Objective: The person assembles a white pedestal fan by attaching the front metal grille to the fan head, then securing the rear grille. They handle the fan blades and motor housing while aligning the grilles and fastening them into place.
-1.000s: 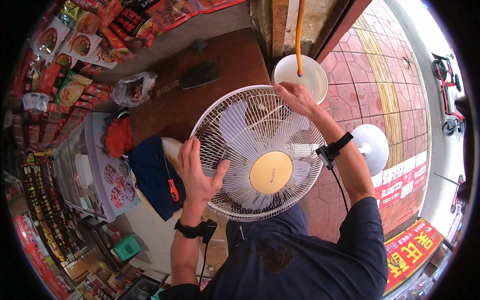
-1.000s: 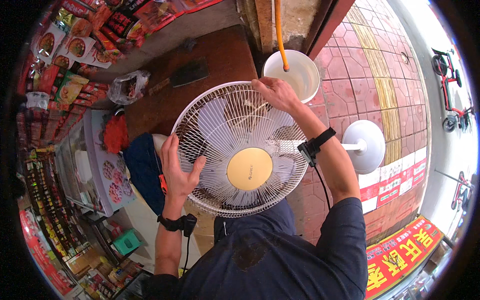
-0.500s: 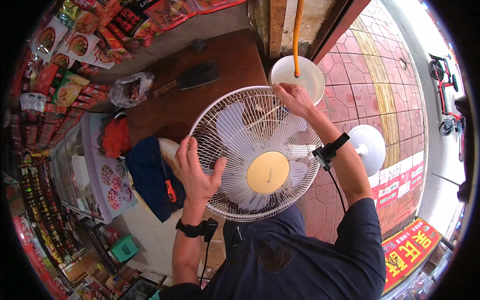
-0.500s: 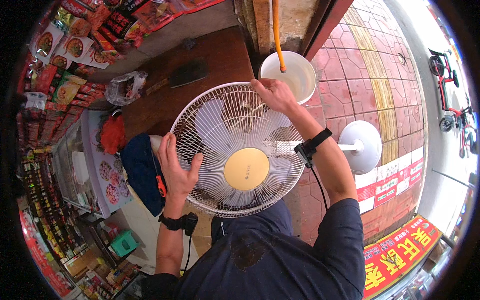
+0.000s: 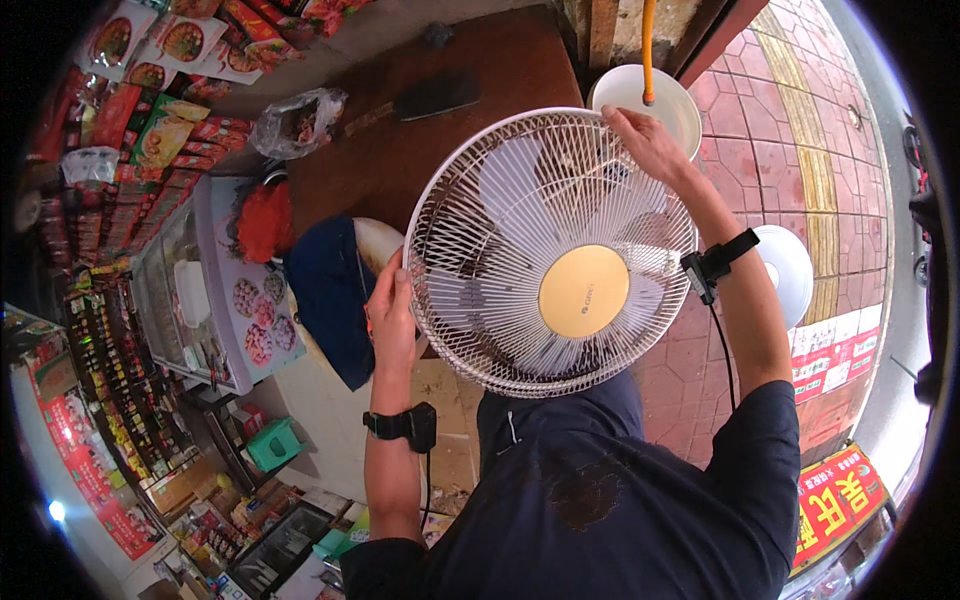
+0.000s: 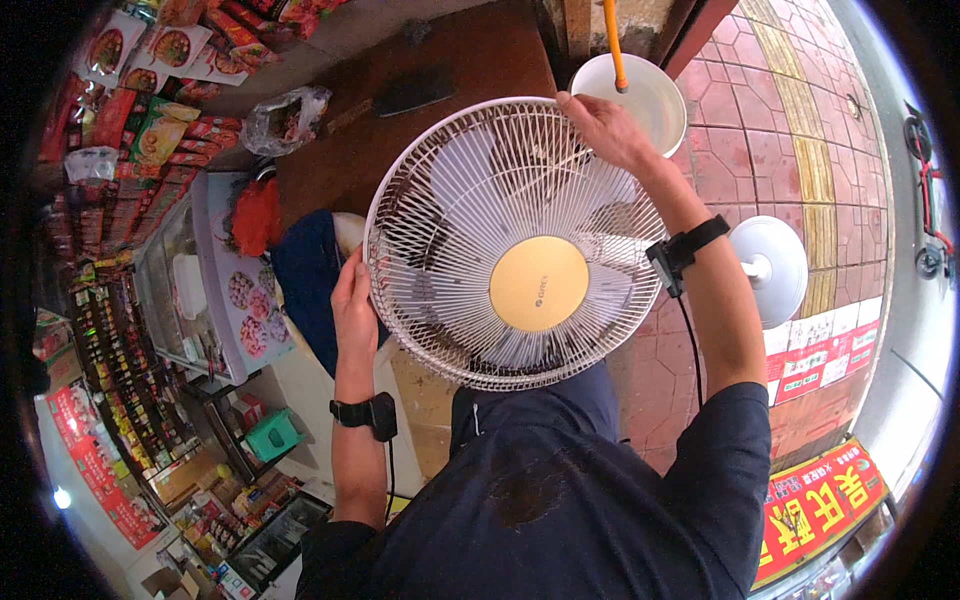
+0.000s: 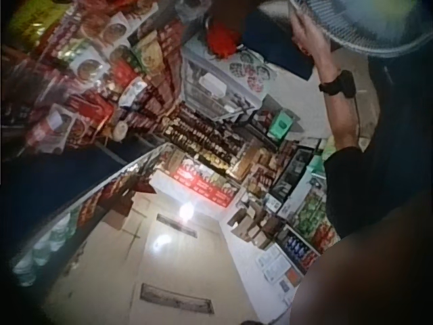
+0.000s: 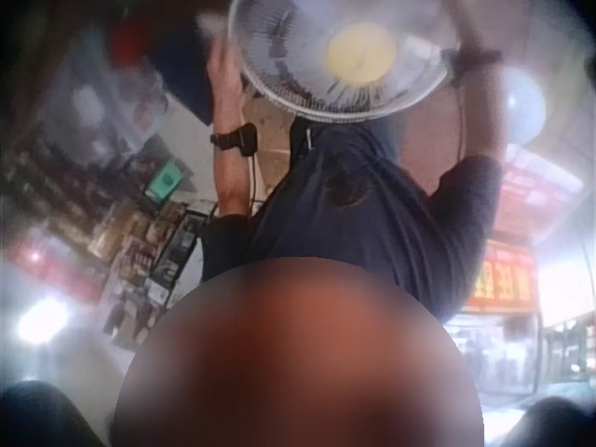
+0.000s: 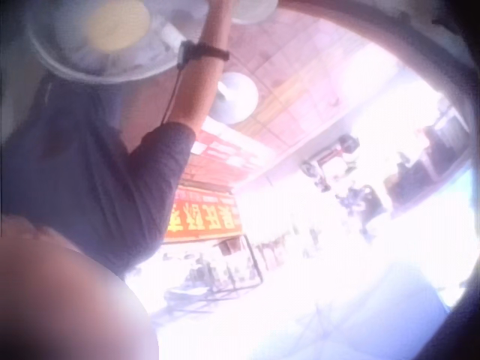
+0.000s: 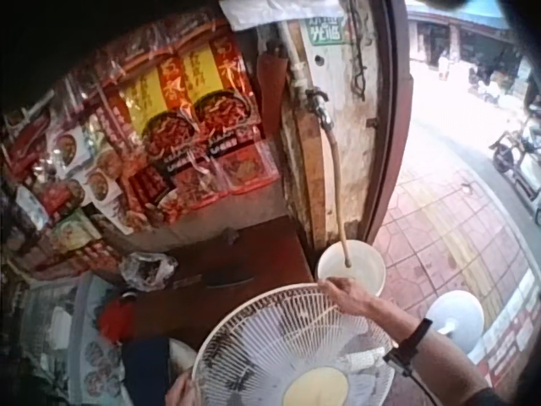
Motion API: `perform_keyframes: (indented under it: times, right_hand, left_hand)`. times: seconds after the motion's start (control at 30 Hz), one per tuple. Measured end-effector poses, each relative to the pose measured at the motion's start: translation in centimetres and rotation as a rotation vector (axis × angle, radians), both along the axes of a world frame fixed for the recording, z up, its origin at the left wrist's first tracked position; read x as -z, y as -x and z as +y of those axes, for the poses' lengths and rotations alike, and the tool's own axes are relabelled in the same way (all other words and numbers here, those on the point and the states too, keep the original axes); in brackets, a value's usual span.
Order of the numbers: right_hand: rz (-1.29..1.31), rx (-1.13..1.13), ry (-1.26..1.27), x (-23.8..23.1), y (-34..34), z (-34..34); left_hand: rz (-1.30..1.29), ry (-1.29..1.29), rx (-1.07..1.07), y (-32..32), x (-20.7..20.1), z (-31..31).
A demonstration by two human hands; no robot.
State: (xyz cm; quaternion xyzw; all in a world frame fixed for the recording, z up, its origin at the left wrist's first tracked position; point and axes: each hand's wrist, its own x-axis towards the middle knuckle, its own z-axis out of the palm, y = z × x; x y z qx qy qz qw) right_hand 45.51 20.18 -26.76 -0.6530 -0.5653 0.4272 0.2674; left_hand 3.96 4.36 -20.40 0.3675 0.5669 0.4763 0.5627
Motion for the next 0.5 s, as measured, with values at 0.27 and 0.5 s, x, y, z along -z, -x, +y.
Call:
perform_keyframes:
  times: [0.27,0.5]
  right_hand:
    - [-0.120,-0.111,-0.017,-0.5,-0.4,0.7]
    - [-0.116,-0.244,-0.045,-4.4,3.3,1.6]
  left_hand:
    - [-0.164,0.165,-0.009,2.1,0.4,2.5]
    - [-0.101,0.220,0.110,3.0,0.2,3.3]
